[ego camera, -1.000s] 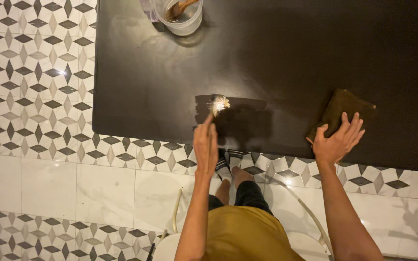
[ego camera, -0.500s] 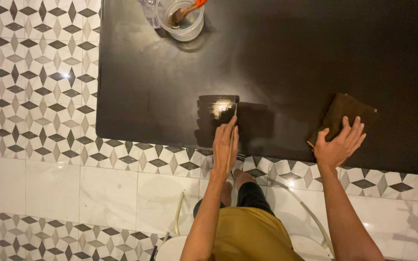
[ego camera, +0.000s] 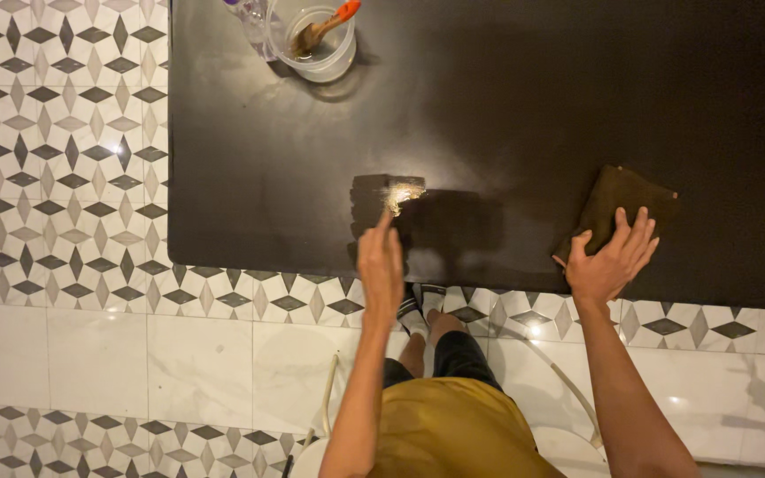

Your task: The person applies a liquid from a container onto a wood surface using a brush and then rubs the surface with a cloth.

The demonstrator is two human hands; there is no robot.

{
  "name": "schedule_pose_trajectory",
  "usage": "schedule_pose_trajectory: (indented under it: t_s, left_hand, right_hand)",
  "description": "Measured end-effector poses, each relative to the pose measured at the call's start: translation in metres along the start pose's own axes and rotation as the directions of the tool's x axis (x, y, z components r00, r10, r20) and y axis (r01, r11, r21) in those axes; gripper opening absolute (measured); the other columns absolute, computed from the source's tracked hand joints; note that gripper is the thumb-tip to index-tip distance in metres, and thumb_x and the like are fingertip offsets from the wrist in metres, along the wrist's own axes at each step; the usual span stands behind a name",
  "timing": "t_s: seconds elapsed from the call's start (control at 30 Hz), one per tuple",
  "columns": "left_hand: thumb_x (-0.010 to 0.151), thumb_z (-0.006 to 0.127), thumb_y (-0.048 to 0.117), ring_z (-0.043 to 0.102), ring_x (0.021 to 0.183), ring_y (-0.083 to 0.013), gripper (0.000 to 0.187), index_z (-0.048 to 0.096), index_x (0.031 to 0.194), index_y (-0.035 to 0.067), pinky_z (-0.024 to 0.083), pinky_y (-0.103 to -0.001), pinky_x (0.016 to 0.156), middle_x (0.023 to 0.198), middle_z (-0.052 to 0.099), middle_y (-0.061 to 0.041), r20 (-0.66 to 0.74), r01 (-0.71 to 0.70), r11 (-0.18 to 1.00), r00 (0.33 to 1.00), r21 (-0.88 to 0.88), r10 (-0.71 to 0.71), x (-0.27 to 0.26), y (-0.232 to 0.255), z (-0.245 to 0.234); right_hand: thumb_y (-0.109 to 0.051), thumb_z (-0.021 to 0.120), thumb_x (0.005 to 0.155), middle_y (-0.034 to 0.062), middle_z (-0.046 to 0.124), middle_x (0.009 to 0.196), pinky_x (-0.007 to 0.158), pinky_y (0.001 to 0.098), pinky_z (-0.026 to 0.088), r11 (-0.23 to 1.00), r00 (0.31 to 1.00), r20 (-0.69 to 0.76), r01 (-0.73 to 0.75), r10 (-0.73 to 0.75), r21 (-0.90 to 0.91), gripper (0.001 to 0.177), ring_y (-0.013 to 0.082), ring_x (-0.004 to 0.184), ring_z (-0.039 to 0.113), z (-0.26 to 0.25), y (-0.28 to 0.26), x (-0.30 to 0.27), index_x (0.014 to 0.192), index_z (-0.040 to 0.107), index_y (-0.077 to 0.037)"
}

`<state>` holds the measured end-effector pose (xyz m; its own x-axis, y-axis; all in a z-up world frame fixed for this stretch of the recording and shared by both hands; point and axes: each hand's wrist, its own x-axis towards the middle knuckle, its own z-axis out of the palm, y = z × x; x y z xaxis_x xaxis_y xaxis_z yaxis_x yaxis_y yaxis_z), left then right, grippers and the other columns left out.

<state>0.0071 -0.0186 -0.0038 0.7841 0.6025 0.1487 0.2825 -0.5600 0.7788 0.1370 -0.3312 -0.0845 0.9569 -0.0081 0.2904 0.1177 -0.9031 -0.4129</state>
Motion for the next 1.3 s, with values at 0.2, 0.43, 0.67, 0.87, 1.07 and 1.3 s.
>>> schedule_pose_trajectory:
  t_s: [0.2,0.43,0.67,0.87,1.07,1.3]
  left_hand:
    - [0.104,0.057,0.012,0.060,0.092,-0.0269,0.036,0.061,0.138,0.003,0.052,-0.039,0.085,0.099,0.064,-0.015,0.185,-0.075,0.995,0.979,-0.071,0.087,-0.022,0.034,0.053]
    - [0.106,0.054,0.012,0.061,0.094,-0.0277,0.036,0.061,0.140,0.002,0.050,-0.039,0.087,0.099,0.065,-0.015,0.022,-0.011,1.000,1.000,-0.029,0.011,-0.003,0.006,0.017]
    - [0.107,0.054,0.010,0.059,0.092,-0.0278,0.035,0.061,0.139,0.000,0.049,-0.042,0.084,0.099,0.063,-0.015,-0.072,0.055,0.998,0.996,0.004,-0.054,0.017,-0.010,-0.024]
    - [0.103,0.057,0.007,0.059,0.090,-0.0286,0.035,0.062,0.137,0.002,0.049,-0.042,0.084,0.094,0.061,-0.014,0.007,-0.018,0.999,1.000,0.035,0.017,0.008,0.008,0.012]
    - [0.101,0.060,0.006,0.060,0.092,-0.0298,0.035,0.062,0.136,0.004,0.051,-0.043,0.082,0.099,0.063,-0.015,0.149,-0.137,0.990,0.979,-0.037,0.141,-0.015,0.051,0.066]
    - [0.104,0.056,0.009,0.059,0.089,-0.0289,0.037,0.062,0.140,0.005,0.049,-0.040,0.082,0.093,0.060,-0.015,0.059,-0.037,0.999,0.998,0.007,0.036,-0.007,0.032,0.049]
  right_hand:
    - [-0.020,0.064,0.097,0.0230,0.038,0.166,0.130,0.0606,0.018,1.000,1.000,0.004,0.003,-0.003,-0.002,0.058,0.0436,0.158,0.029,-0.001,0.000,0.000,0.150,0.053,0.000]
    - [-0.020,0.064,0.097,0.0219,0.038,0.167,0.131,0.0599,0.019,1.000,1.000,-0.001,-0.007,0.007,-0.015,0.057,0.0420,0.159,0.030,0.000,0.001,0.001,0.150,0.054,-0.001]
    - [-0.020,0.064,0.097,0.0232,0.039,0.166,0.130,0.0605,0.019,1.000,1.000,-0.010,0.007,-0.007,0.000,0.057,0.0441,0.157,0.031,-0.001,0.001,0.001,0.149,0.054,0.000]
    - [-0.021,0.065,0.097,0.0244,0.039,0.165,0.130,0.0607,0.019,1.000,1.000,-0.011,0.010,-0.009,0.004,0.057,0.0447,0.157,0.031,-0.002,-0.001,0.002,0.149,0.053,0.001]
    - [-0.021,0.065,0.096,0.0239,0.038,0.165,0.130,0.0601,0.019,1.000,1.000,0.014,-0.006,0.006,-0.012,0.058,0.0433,0.157,0.030,-0.004,-0.002,0.004,0.149,0.052,0.000]
    - [-0.020,0.065,0.095,0.0228,0.039,0.165,0.131,0.0587,0.019,1.000,1.000,-0.015,-0.004,0.004,-0.003,0.058,0.0423,0.157,0.030,-0.004,-0.002,0.006,0.149,0.054,-0.001]
